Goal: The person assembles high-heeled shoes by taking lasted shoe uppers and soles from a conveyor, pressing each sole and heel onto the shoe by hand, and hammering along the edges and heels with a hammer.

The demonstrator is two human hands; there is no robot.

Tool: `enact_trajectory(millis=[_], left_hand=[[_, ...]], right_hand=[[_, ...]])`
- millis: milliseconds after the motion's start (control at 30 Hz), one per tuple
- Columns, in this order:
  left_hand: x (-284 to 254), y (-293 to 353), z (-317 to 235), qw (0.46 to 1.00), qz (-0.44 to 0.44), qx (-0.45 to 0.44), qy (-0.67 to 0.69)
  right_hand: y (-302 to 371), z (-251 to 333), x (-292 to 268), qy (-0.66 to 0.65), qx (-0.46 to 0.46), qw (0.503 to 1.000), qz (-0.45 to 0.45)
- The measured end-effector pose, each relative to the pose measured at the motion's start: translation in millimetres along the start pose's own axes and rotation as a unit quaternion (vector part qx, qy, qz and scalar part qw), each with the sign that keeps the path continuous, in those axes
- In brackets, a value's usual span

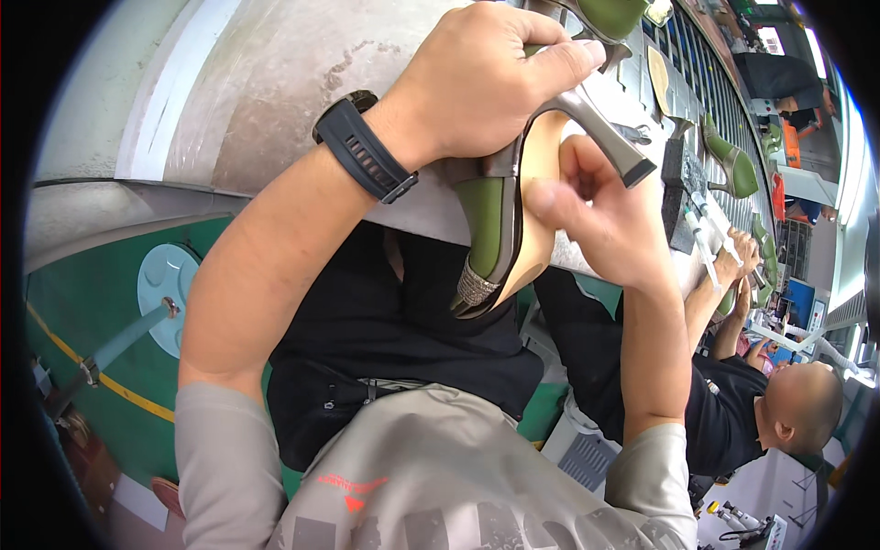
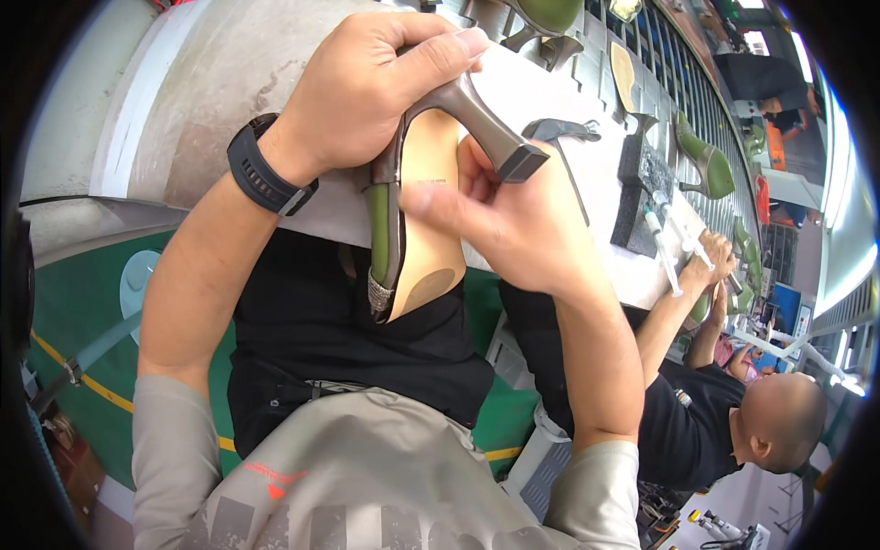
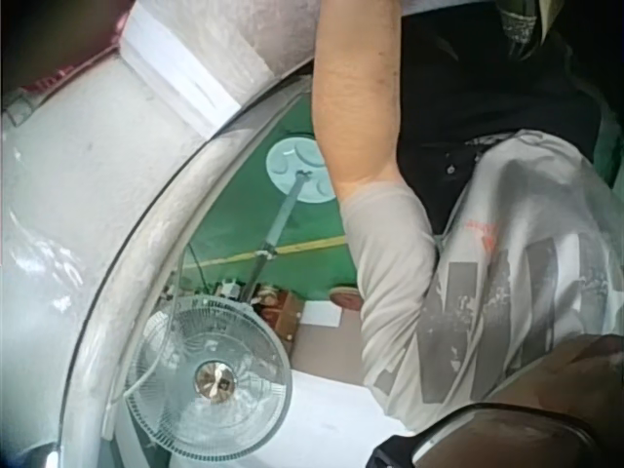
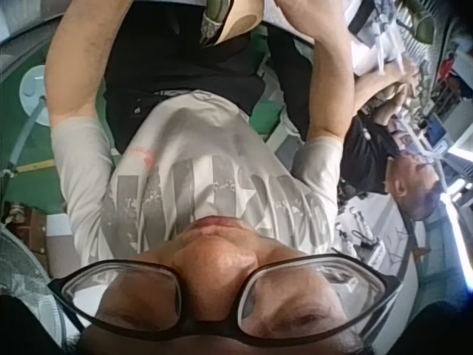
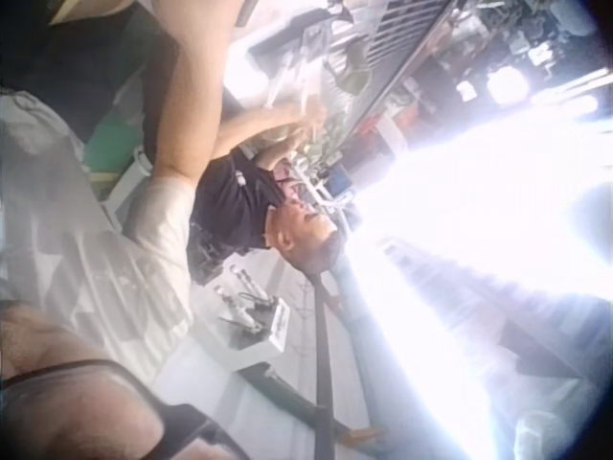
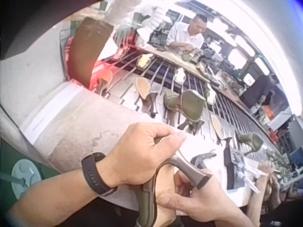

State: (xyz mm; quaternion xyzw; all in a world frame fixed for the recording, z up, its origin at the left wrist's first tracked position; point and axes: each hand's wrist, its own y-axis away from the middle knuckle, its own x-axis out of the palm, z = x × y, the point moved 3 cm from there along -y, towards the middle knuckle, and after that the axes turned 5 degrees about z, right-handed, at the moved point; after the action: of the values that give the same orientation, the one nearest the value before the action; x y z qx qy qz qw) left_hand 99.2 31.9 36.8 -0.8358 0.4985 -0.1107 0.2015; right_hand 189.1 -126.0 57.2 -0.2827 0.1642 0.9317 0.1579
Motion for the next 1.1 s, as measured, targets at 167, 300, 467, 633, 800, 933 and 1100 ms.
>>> enact_trajectory(millis=[167, 300, 467, 633, 800, 933, 1100], left_hand=[[3.0, -4.4, 6.5, 0.998, 0.01, -0.051, 0.024], [3.7, -6.0, 4.2, 0.997, -0.014, -0.08, -0.013], [-2.6, -7.3, -0.1, 0.997, 0.019, -0.072, -0.016], [-54.7, 31.4, 18.6, 0.979, -0.168, 0.002, 0.113], [-100.5, 145.4, -11.1, 0.96, -0.184, 0.101, -0.183], [-85.2, 179.0, -15.8, 0.913, -0.069, 0.122, -0.383], [-87.0, 157.4, -33.0, 0.961, -0.036, 0.045, -0.272]], right_hand=[[21.1, 2.4, -2.5, -0.029, -0.029, 0.996, 0.078], [16.0, 1.8, 15.1, -0.059, -0.007, 0.998, 0.0], [-15.0, 6.6, 10.9, -0.054, -0.023, 0.996, -0.072], [-30.7, 39.4, 18.3, 0.089, -0.151, 0.98, -0.088], [-19.7, 40.3, 39.7, 0.212, -0.284, 0.932, -0.082], [-21.7, 37.1, 45.4, 0.308, -0.386, 0.86, -0.127], [-33.6, 38.3, 64.4, 0.295, -0.473, 0.821, -0.121]])
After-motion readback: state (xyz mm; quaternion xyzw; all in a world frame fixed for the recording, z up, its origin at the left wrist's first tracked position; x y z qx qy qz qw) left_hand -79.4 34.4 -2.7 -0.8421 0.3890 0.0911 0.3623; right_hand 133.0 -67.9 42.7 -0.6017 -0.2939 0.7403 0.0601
